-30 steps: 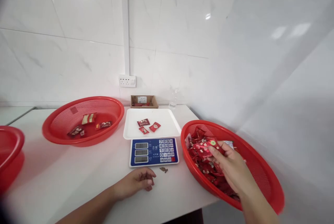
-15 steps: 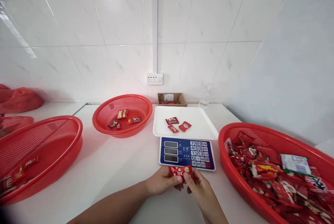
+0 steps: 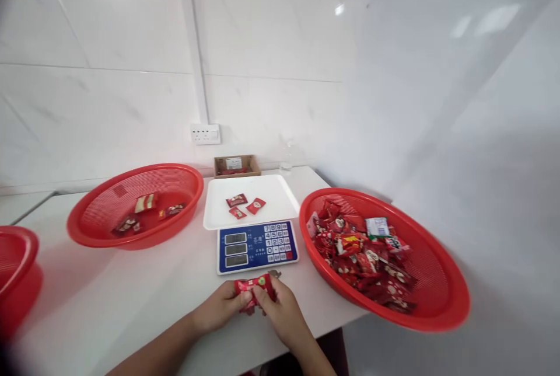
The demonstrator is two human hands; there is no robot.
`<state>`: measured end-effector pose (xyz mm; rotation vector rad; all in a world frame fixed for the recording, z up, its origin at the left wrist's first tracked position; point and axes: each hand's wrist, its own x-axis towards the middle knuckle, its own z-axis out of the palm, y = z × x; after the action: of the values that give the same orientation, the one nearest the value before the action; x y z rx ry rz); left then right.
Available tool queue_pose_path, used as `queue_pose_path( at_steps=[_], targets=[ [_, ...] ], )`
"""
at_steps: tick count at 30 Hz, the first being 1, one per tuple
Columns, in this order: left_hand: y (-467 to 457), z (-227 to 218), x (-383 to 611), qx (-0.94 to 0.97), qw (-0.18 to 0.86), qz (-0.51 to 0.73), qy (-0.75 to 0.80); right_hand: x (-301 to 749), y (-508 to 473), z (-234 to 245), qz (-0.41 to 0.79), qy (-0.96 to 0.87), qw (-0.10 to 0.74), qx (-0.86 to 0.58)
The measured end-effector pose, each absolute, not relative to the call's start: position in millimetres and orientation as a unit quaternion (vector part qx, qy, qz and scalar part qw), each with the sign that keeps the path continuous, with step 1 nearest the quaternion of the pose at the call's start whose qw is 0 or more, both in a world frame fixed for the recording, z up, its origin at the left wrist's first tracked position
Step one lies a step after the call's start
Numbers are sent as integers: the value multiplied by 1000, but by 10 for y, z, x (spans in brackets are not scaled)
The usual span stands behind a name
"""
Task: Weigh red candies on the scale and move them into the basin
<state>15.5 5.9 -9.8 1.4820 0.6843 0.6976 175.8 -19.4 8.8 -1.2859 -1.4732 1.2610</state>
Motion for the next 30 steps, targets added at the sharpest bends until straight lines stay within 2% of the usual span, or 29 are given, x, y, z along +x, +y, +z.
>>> queue_pose_path(
  at_steps=[3,10,13,15,20,22,26,30],
  targets=[
    [77,-69,146,652,624,301,306,1850,-215,255,455,-593,412,-521],
    [97,-53,153,652,624,276,330,2614,-228,918,196,-560,480,-646],
    [86,-55,152,661,617,264,335,3051,-131,1093,142,-491,484,-711],
    [83,-55,150,663,614,263,337,3295,-60,1123,148,-482,458,-732],
    [87,-48,150,671,611,254,336,3573,43,988,311,-590,242,-705],
    [87,-39,152,673,609,251,336,3570,70,919,364,-605,192,-682],
    [85,-29,155,676,607,248,338,3510,140,828,382,-620,164,-665],
    [76,-49,155,680,602,246,338,3414,184,758,340,-645,227,-646]
  ],
)
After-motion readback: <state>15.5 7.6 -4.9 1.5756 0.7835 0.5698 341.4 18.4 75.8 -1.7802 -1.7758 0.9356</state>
